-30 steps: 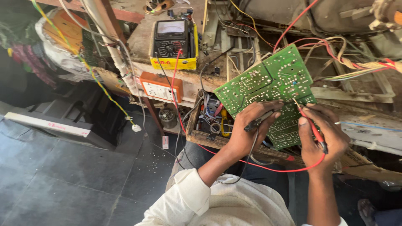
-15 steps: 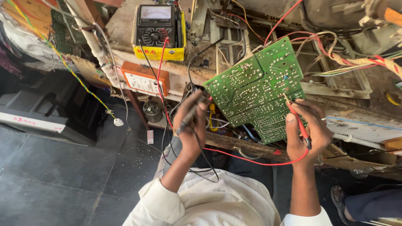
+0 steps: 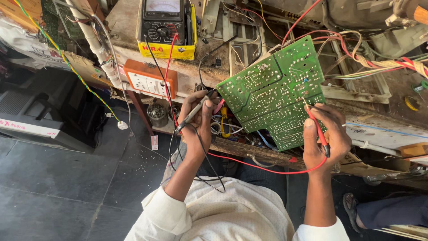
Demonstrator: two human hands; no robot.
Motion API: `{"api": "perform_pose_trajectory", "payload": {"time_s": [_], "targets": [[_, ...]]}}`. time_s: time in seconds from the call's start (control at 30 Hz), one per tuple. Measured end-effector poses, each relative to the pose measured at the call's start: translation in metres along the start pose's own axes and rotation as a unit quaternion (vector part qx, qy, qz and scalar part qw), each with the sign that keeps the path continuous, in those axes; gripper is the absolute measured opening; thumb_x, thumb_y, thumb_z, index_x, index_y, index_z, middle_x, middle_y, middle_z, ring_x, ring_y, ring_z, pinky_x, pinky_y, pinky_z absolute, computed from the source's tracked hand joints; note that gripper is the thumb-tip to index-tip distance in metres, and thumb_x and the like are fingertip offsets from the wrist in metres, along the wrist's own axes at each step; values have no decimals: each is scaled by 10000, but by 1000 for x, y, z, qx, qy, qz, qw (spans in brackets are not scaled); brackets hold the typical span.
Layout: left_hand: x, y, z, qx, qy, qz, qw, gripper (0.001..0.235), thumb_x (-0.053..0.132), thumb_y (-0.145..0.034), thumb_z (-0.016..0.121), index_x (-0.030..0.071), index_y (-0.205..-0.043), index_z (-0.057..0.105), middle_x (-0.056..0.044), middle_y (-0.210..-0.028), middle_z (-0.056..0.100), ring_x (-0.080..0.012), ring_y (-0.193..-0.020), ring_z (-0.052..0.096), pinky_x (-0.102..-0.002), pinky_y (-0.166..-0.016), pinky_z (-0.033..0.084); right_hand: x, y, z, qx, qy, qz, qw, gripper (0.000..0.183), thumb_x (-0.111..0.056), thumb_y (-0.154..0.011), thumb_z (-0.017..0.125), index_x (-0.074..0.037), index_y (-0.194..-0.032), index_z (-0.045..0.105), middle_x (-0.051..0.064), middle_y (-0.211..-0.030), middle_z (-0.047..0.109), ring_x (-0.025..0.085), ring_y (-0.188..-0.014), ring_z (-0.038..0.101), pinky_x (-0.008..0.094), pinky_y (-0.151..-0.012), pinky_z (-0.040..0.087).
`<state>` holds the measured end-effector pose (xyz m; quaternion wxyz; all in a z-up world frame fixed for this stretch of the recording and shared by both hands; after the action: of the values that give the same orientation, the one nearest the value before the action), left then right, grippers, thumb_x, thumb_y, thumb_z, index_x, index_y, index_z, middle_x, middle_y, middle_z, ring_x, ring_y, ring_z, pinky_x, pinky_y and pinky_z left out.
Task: The person is repairing a green circuit board. They use a soldering iron to work on solder joints and a multimeter with probes to test electrical continuity at various points on the board.
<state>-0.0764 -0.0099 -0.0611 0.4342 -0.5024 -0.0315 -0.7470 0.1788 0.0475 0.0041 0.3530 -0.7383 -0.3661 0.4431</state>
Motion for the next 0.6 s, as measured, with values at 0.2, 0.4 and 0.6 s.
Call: {"api": "perform_pose_trajectory", "payload": {"time_s": [0.2, 0.4, 0.6], "targets": [[2, -1, 0, -22, 39, -13, 999, 337, 171, -1077, 593, -70, -1306, 533, -181, -1240, 686, -194, -1130, 701, -324, -998, 590, 1, 1, 0, 6, -6, 1, 1000, 190, 17, -1047, 681, 43, -1235, 690, 198, -1222, 696, 240, -1207, 680, 328, -1030, 588], [4, -1, 0, -35, 66, -19, 997, 332, 158, -1085, 571, -72, -1319, 517, -192, -1281, 651, -217, -1180, 679, -350, -1028, 594, 3, 3, 1, 7, 15, -9, 1000, 191, 11, -1052, 692, 43, -1240, 697, 188, -1209, 707, 252, -1227, 669, 336, -1050, 573], [1, -1, 0, -32, 61, -18, 997, 335, 171, -1083, 583, -65, -1314, 519, -187, -1266, 667, -218, -1168, 692, -343, -1035, 575, 2, 2, 1, 5, 29, -14, 999, 190, 5, -1044, 688, 37, -1230, 699, 169, -1178, 724, 250, -1232, 670, 338, -1055, 565]]}}
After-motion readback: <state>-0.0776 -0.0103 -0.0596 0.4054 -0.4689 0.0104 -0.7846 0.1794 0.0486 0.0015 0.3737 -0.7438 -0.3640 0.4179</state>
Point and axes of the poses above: each hand's wrist, its own y-axis away from the middle knuckle, its own z-axis out of the palm, x = y × z, the point moved 1 cm from there along -y, towards the middle knuckle
